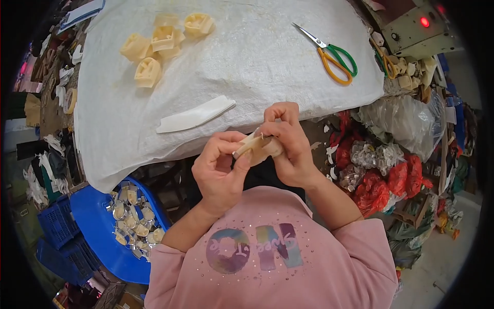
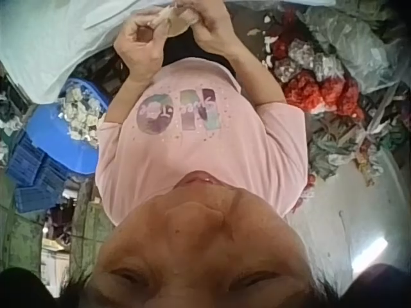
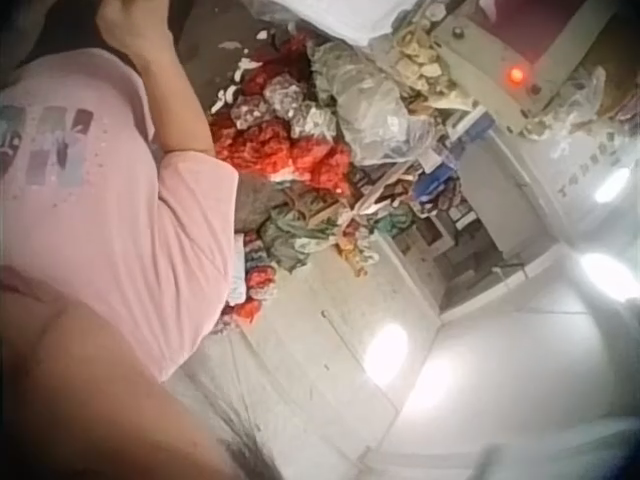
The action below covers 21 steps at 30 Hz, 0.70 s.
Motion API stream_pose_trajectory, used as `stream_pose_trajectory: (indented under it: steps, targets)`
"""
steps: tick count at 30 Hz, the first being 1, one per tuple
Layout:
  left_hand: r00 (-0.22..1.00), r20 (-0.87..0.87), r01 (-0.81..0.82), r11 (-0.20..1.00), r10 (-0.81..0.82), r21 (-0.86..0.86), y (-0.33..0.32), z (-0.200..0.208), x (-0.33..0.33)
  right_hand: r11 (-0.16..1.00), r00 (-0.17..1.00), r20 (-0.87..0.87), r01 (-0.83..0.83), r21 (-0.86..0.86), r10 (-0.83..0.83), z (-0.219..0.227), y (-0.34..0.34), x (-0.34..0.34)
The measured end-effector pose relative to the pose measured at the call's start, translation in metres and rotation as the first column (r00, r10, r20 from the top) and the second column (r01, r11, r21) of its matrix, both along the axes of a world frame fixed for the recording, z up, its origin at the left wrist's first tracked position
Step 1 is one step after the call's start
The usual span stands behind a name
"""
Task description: Manually assembling and trimming plastic and foil shoe components.
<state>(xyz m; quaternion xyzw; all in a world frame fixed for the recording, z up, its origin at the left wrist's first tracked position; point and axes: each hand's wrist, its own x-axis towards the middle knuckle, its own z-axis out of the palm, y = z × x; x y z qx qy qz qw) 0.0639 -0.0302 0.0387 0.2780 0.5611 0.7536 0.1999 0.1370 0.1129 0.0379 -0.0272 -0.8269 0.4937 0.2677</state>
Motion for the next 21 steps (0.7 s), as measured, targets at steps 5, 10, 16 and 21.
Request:
stream_pose_trajectory:
  steps: [5, 10, 16, 21]
  targets:
    - [0.995, 0.091, -0.046, 0.997, 0.051, -0.064, 0.000, 0.007, -0.003, 0.947, 0.998, 0.003, -0.051, -0.316, 0.055, 0.000, -0.002, -0.006]
    - [0.993, 0.083, 0.094, 0.994, -0.088, -0.060, 0.000, 0.005, -0.004, 0.998, 0.999, 0.035, -0.025, -0.050, 0.027, 0.014, 0.003, -0.002]
    - [0.990, 0.131, 0.056, 0.998, -0.055, -0.003, 0.007, 0.010, 0.006, 0.984, 0.992, 0.009, 0.125, 0.124, -0.128, 0.016, -0.003, -0.002]
    - [0.985, 0.170, 0.053, 0.995, -0.037, -0.089, -0.001, 0.007, -0.005, 0.829, 0.995, 0.019, -0.069, -0.554, 0.096, 0.006, 0.003, -0.001]
